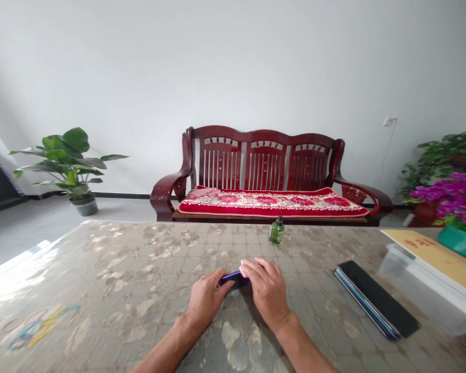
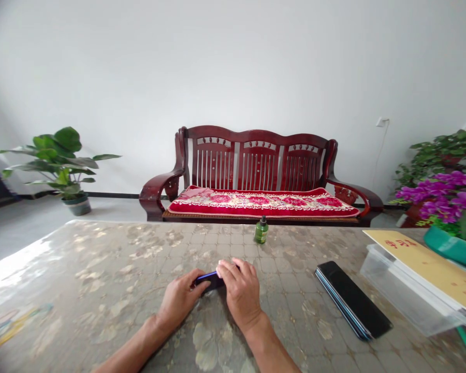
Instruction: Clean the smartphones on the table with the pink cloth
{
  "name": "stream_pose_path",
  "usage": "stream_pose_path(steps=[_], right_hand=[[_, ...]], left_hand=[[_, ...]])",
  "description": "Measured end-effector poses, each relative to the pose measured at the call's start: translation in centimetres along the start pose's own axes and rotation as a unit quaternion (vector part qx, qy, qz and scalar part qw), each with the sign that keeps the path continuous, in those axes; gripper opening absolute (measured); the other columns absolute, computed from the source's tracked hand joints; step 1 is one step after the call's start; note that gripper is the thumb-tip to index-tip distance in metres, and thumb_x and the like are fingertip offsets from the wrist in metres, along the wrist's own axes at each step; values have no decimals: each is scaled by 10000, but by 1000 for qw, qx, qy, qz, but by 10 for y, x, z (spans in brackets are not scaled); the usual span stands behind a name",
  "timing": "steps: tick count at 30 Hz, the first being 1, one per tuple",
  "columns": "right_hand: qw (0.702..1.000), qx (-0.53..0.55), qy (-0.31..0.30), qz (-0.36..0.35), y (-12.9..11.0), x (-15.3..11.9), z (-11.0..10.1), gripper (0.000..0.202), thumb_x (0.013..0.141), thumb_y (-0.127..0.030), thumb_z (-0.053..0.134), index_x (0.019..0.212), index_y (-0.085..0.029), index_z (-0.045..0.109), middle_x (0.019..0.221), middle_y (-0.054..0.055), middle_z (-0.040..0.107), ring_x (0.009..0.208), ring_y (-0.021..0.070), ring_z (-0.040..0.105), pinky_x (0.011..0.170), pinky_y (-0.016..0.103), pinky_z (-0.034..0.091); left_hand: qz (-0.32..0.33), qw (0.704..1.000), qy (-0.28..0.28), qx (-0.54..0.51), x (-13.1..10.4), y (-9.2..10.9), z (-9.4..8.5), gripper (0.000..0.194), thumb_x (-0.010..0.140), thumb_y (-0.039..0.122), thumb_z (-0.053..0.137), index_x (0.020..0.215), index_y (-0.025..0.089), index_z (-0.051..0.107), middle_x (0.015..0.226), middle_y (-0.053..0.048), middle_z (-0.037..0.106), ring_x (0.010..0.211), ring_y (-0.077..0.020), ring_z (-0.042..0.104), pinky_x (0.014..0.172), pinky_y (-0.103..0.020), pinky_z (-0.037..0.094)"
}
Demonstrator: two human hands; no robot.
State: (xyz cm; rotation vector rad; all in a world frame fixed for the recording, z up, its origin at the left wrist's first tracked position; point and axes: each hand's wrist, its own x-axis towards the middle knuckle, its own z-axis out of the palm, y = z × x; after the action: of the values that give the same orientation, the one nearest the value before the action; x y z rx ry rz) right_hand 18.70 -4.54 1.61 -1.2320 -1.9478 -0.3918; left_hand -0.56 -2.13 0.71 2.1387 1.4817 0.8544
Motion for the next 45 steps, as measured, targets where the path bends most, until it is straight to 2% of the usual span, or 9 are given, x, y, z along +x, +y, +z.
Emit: stream_pose_path(steps=[3,6,14,17,22,26,31,37,45], right_hand=[[998,-27,17,51,25,-5,-2,275,984,-199,457,1115,-259,690,1128,31,716,1063,216,582,924,363,402],[997,-37,31,68,35,-8,-2,282,986,-182,443,1108,-237,691,1132,40,714,1066,217,583,939,366,398],[999,16,13,-39,-19,1,6,296,973,-194,494,1205,-291,650,1173,5,701,1100,215,582,927,361,401],[999,12,8,-45,-18,3,7,303,976,-204,492,1217,-302,647,1171,2,703,1123,218,573,934,369,400],[998,7,28,61,27,-4,5,268,975,-233,495,1136,-300,697,1128,19,720,1083,220,603,929,376,422],[980,104,56,157,50,-11,12,292,975,-278,458,1133,-254,702,1128,51,717,1013,192,651,917,347,483],[930,234,77,274,50,-13,22,304,927,-378,505,1068,-233,732,1118,68,722,1039,211,664,976,374,492],[852,341,93,385,48,-11,22,406,845,-513,591,1048,-194,739,1069,95,737,1013,251,681,939,399,520],[850,339,75,396,52,-17,25,454,836,-550,566,1045,-187,740,1050,89,742,987,259,674,896,369,513]], left_hand=[[-15,1000,-7,20,0,0,-2,105,888,304,574,886,250,664,788,26,714,722,-150,661,627,-200,403],[-19,999,-16,32,0,2,-3,91,892,290,581,902,250,663,802,24,718,739,-147,666,639,-196,399],[9,999,-12,32,0,10,-2,97,901,274,566,885,253,660,842,17,725,785,-157,672,672,-205,409],[8,999,-14,28,-1,8,-3,106,912,277,556,906,258,660,860,18,730,785,-155,673,669,-205,404],[-42,997,-25,62,2,6,-5,95,904,291,572,903,256,661,790,26,719,716,-150,665,613,-204,368],[-52,993,-47,94,7,11,-6,75,900,290,581,922,257,644,792,21,717,739,-165,673,600,-210,354],[-13,984,-91,153,12,28,-8,75,922,279,549,957,256,611,934,-16,718,866,-192,681,661,-228,395],[-29,969,-140,201,22,50,-7,104,924,315,561,951,232,618,957,-62,719,925,-221,682,727,-251,435],[-7,978,-120,172,21,43,3,198,969,368,491,887,236,614,896,-26,727,841,-189,690,640,-216,389]])
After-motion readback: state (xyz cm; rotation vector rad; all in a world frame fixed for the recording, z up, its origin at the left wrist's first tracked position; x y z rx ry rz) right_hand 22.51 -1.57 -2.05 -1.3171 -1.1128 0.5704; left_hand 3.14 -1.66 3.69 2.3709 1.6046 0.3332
